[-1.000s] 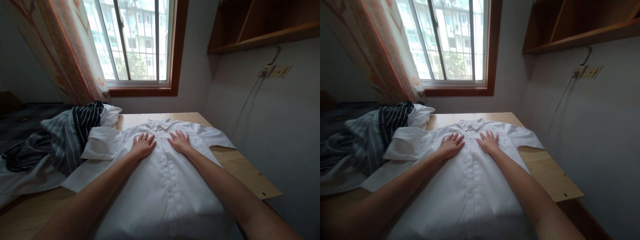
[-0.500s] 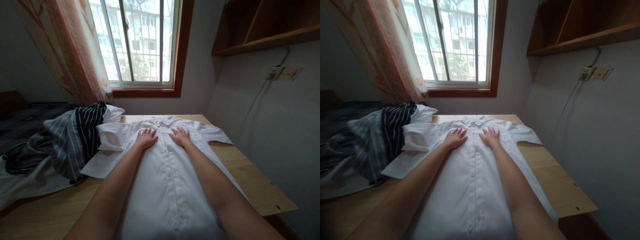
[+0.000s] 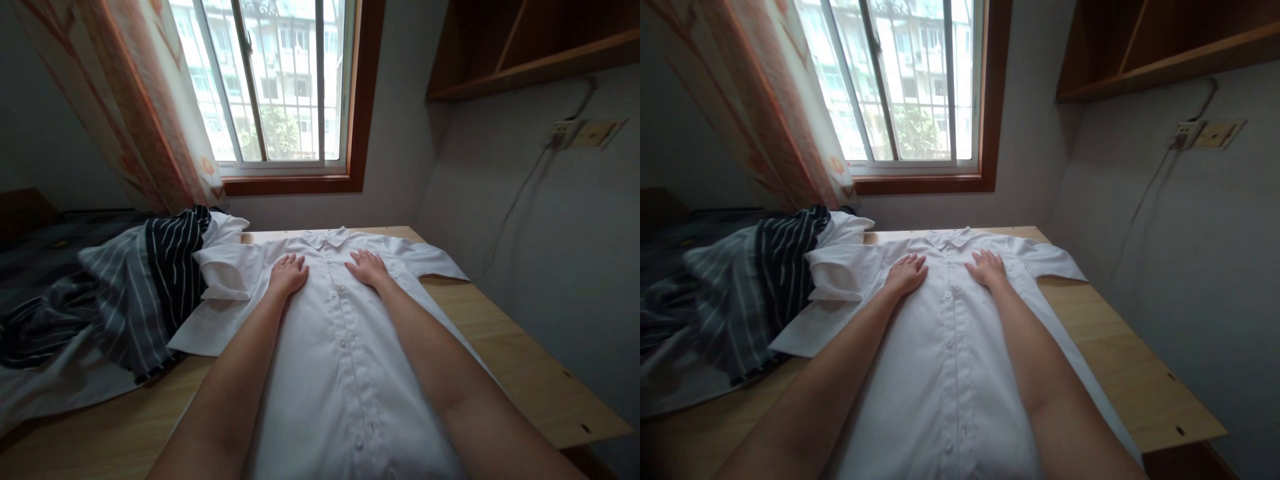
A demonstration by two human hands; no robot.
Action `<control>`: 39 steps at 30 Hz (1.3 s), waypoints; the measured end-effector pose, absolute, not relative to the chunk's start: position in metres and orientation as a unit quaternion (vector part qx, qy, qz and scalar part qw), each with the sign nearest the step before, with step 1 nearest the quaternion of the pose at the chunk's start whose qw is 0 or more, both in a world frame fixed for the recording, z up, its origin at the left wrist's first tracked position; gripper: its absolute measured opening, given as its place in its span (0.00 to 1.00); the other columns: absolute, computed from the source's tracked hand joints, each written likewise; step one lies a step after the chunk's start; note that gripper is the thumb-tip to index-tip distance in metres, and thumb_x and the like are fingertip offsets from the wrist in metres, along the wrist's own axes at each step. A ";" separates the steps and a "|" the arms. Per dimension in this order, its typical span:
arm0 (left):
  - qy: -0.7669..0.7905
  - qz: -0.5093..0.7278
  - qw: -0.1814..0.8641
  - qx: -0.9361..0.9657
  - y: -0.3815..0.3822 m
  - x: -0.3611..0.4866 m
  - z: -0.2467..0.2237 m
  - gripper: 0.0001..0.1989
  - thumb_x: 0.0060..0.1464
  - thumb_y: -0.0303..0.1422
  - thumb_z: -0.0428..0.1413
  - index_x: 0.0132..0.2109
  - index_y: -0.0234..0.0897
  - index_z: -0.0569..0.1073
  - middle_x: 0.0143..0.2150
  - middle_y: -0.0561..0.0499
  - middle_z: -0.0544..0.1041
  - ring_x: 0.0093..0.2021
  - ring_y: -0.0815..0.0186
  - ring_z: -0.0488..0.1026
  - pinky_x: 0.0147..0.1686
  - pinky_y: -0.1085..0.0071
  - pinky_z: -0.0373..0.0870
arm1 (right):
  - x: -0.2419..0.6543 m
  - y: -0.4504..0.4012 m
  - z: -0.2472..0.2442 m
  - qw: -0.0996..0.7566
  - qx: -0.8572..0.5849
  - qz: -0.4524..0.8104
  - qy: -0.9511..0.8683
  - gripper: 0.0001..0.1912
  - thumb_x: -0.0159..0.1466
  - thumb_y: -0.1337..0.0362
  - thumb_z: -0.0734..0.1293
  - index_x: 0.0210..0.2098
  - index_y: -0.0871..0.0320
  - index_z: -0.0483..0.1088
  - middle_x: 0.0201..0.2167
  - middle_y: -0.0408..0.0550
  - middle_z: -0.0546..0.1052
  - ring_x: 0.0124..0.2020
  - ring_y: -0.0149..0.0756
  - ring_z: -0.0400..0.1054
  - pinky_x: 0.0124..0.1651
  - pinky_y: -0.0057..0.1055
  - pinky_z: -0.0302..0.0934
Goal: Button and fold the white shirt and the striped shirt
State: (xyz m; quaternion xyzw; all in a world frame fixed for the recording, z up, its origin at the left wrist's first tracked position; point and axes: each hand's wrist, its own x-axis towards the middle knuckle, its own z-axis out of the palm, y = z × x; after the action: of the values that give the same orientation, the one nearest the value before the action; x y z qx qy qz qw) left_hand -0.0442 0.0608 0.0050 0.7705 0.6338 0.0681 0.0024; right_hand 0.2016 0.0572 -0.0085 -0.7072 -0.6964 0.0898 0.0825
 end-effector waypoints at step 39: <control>0.569 0.176 0.014 0.803 -0.045 0.004 0.007 0.12 0.60 0.32 0.50 0.45 0.40 0.78 0.47 0.45 0.76 0.51 0.56 0.68 0.50 0.62 0.64 | 0.159 -0.044 0.012 0.279 -0.612 0.137 -0.727 0.09 0.61 0.76 0.63 0.37 0.62 0.74 0.36 0.52 0.79 0.37 0.33 0.70 0.40 0.25 0.58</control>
State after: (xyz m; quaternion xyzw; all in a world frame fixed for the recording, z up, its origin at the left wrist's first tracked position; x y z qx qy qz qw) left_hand 0.0038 -0.0448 0.0075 0.8030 0.5693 0.1760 0.0137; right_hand 0.1592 -0.0439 0.0123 -0.6122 -0.7271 0.1374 0.2787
